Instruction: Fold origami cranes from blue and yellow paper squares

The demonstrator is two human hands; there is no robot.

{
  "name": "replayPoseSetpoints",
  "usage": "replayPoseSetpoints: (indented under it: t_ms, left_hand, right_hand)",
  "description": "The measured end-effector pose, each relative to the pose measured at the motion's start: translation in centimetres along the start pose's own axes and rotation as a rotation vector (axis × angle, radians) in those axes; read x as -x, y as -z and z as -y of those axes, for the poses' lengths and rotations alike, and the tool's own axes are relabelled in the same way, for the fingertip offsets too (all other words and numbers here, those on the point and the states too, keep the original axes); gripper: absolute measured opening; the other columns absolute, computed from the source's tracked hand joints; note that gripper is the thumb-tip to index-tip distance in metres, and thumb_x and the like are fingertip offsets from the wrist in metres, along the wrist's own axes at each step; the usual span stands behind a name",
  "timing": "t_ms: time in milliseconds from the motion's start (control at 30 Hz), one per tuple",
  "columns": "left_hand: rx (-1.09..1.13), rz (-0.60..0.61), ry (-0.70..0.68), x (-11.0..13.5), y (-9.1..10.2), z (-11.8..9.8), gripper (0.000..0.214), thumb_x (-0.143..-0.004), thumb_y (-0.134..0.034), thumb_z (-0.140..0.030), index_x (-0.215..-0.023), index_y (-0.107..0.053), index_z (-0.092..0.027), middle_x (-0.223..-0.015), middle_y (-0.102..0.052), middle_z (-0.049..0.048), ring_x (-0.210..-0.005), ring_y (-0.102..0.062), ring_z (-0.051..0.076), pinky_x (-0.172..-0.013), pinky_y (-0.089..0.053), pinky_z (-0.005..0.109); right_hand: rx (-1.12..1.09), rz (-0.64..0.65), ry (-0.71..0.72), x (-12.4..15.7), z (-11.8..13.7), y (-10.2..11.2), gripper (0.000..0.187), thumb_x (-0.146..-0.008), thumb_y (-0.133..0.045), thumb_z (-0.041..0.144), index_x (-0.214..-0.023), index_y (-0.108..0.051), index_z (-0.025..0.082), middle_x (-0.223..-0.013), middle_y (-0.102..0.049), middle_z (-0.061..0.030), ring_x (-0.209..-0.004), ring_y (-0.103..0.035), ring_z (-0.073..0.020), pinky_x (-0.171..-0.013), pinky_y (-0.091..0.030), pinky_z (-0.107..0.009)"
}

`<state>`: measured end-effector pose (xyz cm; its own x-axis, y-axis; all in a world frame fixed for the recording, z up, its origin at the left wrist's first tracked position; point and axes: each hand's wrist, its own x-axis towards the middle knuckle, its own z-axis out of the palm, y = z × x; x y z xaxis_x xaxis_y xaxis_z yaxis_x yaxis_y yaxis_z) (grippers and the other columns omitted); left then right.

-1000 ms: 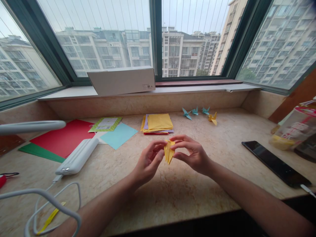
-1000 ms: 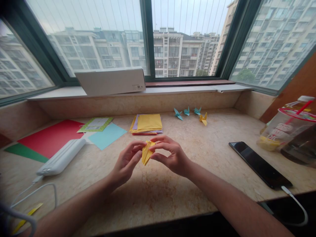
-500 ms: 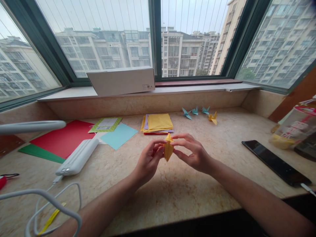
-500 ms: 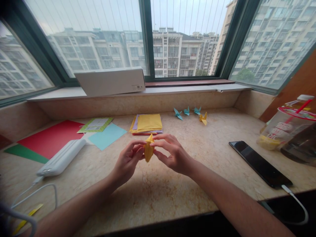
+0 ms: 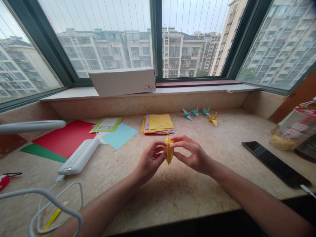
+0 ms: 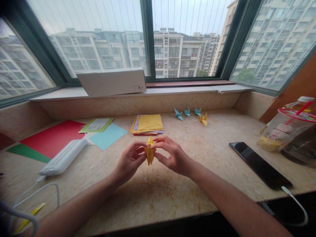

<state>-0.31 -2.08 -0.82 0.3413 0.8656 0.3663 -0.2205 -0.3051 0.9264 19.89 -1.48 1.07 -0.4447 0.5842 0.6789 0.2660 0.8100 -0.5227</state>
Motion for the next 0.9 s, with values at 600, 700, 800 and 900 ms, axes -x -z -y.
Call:
replayPoseSetpoints:
  t_ms: [600, 700, 800, 900]
  left_hand:
    - [0.028, 0.064, -0.062, 0.0, 0.1, -0.4, 0.011, -0.084, -0.070, -0.019, -0.093, -0.063, -0.017, -0.109, -0.060, 0.0067, -0.101, -0.064, 0.019, -0.084, -0.054, 0.029]
    - [-0.027, 0.038, -0.086, 0.0, 0.3, -0.2, 0.011, -0.083, -0.071, -0.022, -0.089, -0.064, -0.016, -0.108, -0.062, 0.0081, -0.100, -0.065, 0.020, -0.083, -0.055, 0.029]
    - [-0.071, 0.032, -0.098, 0.0, 0.4, -0.2, 0.011, -0.083, -0.071, -0.024, -0.086, -0.064, -0.016, -0.107, -0.063, 0.0086, -0.097, -0.066, 0.020, -0.080, -0.055, 0.029]
    - [-0.155, 0.026, -0.112, 0.0, 0.6, -0.4, 0.012, -0.083, -0.072, -0.026, -0.085, -0.065, -0.016, -0.105, -0.065, 0.0094, -0.096, -0.065, 0.020, -0.080, -0.055, 0.030]
  right_hand:
    - [-0.047, 0.092, 0.080, 0.6, -0.9, 0.5, 0.024, -0.092, -0.058, 0.014, -0.113, -0.063, 0.025, -0.125, -0.056, -0.0097, -0.111, -0.059, -0.0202, -0.097, -0.050, -0.040]
    - [-0.084, 0.132, 0.095, 0.4, -0.8, 1.0, 0.025, -0.089, -0.064, 0.017, -0.113, -0.064, 0.024, -0.125, -0.055, -0.0099, -0.107, -0.060, -0.0196, -0.095, -0.051, -0.038]
    - [-0.128, 0.153, 0.091, 0.3, -0.7, 1.4, 0.028, -0.085, -0.071, 0.023, -0.113, -0.065, 0.023, -0.124, -0.056, -0.0108, -0.106, -0.061, -0.0203, -0.094, -0.052, -0.038]
    - [-0.138, 0.153, 0.070, 0.2, -0.7, 1.5, 0.024, -0.085, -0.071, 0.026, -0.108, -0.067, 0.022, -0.122, -0.058, -0.0111, -0.104, -0.062, -0.0204, -0.094, -0.052, -0.038]
